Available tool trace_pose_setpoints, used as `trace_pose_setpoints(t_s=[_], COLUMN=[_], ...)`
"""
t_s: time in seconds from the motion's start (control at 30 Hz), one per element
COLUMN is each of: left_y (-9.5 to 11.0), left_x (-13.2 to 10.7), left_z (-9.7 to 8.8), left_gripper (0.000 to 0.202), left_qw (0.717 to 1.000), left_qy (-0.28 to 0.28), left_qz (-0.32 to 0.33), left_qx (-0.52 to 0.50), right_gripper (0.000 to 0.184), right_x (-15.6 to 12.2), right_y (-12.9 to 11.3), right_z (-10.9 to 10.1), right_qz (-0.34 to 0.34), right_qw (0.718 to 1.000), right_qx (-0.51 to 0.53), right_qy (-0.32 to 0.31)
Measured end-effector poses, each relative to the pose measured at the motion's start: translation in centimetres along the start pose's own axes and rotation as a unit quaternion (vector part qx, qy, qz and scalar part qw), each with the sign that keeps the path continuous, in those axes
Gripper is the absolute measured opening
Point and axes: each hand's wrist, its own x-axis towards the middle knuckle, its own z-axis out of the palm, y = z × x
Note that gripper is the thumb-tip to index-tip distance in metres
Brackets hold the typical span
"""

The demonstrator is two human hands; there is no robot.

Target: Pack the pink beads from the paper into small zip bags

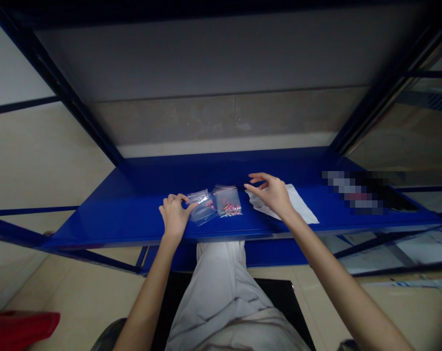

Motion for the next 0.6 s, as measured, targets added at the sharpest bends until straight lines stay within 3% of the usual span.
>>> trace_pose_setpoints(t_s=[0.23,0.47,0.6], left_y=[-0.3,-0.6,-1.2], left_x=[0.5,0.4,0.6], left_z=[-0.2,0.1,0.4], left_gripper=[0.017,0.019,0.025], left_qw=[0.988,0.988,0.985], left_qy=[-0.039,-0.026,-0.023], left_qz=[-0.015,0.006,0.055], left_qx=[-0.151,-0.155,-0.161], right_gripper=[0.027,0.052,0.038], right_x=[-0.1,1.0,1.2], right_y=[-0.7,-2.8,-2.4], right_z=[1.5,5.4,6.5], right_qz=[-0.036,-0.042,-0.021], right_qw=[0.996,0.976,0.978], right_qx=[-0.035,-0.172,-0.157], right_qy=[-0.07,-0.129,-0.139])
